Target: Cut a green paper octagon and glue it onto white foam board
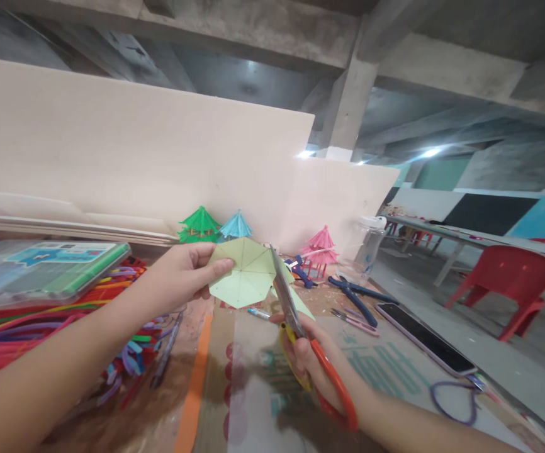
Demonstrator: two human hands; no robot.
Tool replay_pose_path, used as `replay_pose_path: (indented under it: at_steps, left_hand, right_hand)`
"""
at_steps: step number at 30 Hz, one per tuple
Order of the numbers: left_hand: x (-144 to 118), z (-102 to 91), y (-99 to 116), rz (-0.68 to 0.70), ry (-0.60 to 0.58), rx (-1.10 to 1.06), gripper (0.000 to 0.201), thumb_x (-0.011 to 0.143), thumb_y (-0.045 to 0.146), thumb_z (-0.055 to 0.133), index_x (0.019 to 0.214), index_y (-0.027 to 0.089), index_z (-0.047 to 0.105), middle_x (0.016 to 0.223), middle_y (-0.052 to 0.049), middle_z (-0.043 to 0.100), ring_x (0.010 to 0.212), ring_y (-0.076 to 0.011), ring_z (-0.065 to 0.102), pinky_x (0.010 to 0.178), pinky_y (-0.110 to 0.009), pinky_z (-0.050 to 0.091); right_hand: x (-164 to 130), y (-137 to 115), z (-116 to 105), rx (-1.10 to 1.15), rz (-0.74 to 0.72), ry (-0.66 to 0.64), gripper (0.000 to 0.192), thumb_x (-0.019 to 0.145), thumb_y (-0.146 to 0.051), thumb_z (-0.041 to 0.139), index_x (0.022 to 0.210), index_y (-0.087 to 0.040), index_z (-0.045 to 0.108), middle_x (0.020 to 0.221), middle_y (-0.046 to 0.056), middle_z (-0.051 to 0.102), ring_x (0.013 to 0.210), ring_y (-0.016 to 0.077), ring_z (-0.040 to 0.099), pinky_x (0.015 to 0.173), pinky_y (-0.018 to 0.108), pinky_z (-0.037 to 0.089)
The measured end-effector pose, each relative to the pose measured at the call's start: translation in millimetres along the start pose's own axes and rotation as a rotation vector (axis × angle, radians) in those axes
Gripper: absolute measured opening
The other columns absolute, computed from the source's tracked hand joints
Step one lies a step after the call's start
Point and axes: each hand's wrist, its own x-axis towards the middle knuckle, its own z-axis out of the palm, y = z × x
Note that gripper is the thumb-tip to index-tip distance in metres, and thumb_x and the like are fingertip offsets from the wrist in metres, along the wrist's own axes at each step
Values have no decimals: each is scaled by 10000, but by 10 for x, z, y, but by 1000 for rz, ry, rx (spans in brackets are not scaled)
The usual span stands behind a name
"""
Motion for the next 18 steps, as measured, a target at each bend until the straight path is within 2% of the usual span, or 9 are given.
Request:
replay_pose_path:
  at_steps: [10,18]
  left_hand:
    - [0,6,13,-18,-8,-28,366,720,538,663,693,184,572,522,74,397,433,-68,282,389,-182,194]
    - [1,-8,-17,-22,-8,-20,391,724,561,672,688,184,577,534,64,422,454,-81,354,403,-179,270]
  right_hand:
    - [-14,0,11,-1,46,0,685,792,-768,582,1128,-171,593,598,-89,348,461,65,238,411,222,173]
    - [-16,-5,5,4,29,9,635,807,-742,590,1132,-197,597,565,-94,327,444,80,242,399,239,181]
